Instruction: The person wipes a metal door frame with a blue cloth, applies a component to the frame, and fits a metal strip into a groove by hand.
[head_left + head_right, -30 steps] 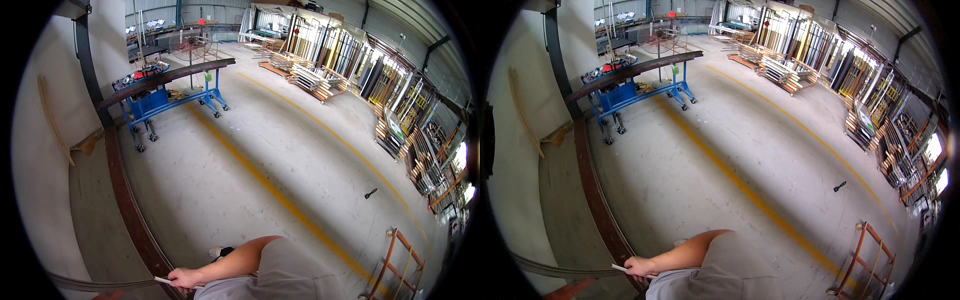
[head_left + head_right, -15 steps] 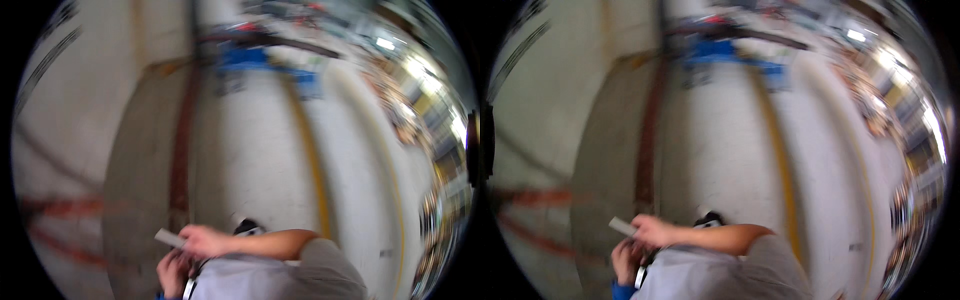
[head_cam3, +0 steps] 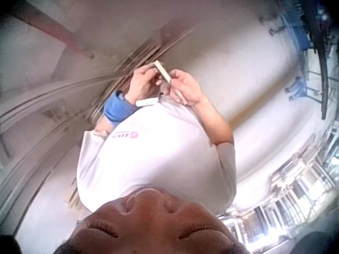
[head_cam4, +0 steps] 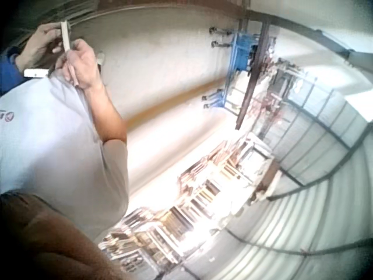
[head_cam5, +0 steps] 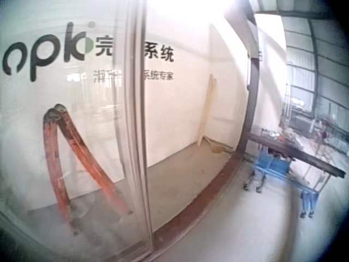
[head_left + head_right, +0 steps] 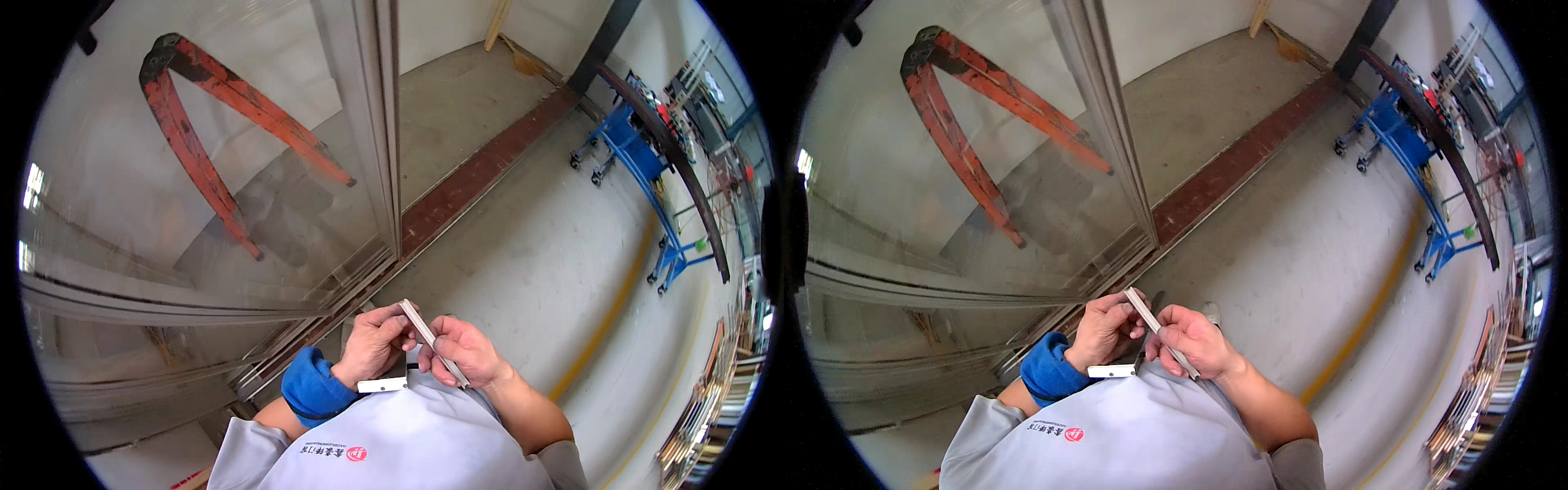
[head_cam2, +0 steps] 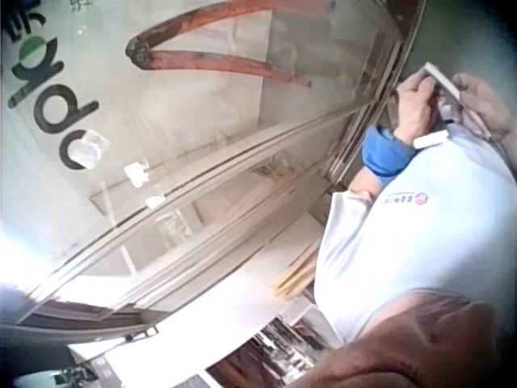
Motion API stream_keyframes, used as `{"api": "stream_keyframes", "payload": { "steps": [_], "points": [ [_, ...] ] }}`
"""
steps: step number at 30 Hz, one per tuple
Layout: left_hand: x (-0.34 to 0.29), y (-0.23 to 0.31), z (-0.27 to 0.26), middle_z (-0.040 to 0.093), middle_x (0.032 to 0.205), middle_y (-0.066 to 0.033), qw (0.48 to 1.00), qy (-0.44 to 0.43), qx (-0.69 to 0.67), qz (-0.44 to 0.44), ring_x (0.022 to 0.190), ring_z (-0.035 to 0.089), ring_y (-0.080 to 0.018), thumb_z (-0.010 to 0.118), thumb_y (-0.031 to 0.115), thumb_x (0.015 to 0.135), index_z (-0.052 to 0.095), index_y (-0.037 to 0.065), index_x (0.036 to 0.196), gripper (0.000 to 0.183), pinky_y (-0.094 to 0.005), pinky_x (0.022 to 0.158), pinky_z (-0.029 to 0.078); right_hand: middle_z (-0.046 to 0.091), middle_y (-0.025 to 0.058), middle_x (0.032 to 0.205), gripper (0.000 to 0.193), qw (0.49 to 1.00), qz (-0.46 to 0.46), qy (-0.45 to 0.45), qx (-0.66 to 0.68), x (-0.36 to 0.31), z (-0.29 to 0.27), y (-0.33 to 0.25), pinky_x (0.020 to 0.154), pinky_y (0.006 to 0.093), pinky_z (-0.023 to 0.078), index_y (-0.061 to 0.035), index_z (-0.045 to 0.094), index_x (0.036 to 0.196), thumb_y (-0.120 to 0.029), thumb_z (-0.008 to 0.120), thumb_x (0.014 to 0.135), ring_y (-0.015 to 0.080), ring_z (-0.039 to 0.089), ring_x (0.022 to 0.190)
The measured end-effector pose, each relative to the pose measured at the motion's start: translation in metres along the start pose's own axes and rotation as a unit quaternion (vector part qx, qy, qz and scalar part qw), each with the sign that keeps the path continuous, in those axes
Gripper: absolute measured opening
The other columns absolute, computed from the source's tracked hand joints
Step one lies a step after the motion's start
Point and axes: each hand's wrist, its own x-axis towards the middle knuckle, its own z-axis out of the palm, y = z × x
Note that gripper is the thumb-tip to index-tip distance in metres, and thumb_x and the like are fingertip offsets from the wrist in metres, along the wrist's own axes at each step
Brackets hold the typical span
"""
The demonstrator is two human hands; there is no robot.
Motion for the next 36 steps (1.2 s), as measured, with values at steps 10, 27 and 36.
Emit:
{"api": "stream_keyframes", "payload": {
  "steps": [10,27,36],
  "points": [
    [0.000,-0.004,-0.003,0.066,0.098,-0.0106,0.995,-0.003,-0.102,0.015,0.078,0.058,-0.0145,0.060,0.006,0.101,0.062,-0.009,0.123,0.027,-0.0282,0.066,0.049,0.067,0.0177,0.085,0.024,0.995,0.086,-0.045,0.027,0.011,-0.014,-0.014,0.048,0.0275,0.050,0.0010,0.057,0.105,-0.018,0.043,0.108,0.0182,0.061,0.052],
    [-0.013,-0.005,0.003,0.068,0.093,-0.0087,0.971,-0.029,0.196,0.135,0.079,0.063,-0.0142,0.071,0.004,0.093,0.070,-0.009,0.110,0.022,-0.0276,0.069,0.052,0.065,0.0124,0.081,0.007,0.827,-0.218,0.040,-0.516,0.021,0.030,-0.068,0.061,0.0326,0.051,0.0028,0.065,0.086,-0.001,0.070,0.083,0.0226,0.065,0.068],
    [-0.015,-0.003,0.007,0.068,0.090,-0.0081,0.950,-0.030,0.270,0.155,0.077,0.063,-0.0121,0.070,0.001,0.092,0.070,-0.007,0.115,0.024,-0.0258,0.066,0.052,0.065,0.0142,0.080,0.009,0.798,-0.228,0.011,-0.558,0.019,0.027,-0.071,0.062,0.0380,0.051,0.0014,0.063,0.083,-0.004,0.070,0.081,0.0305,0.064,0.070]
  ]
}}
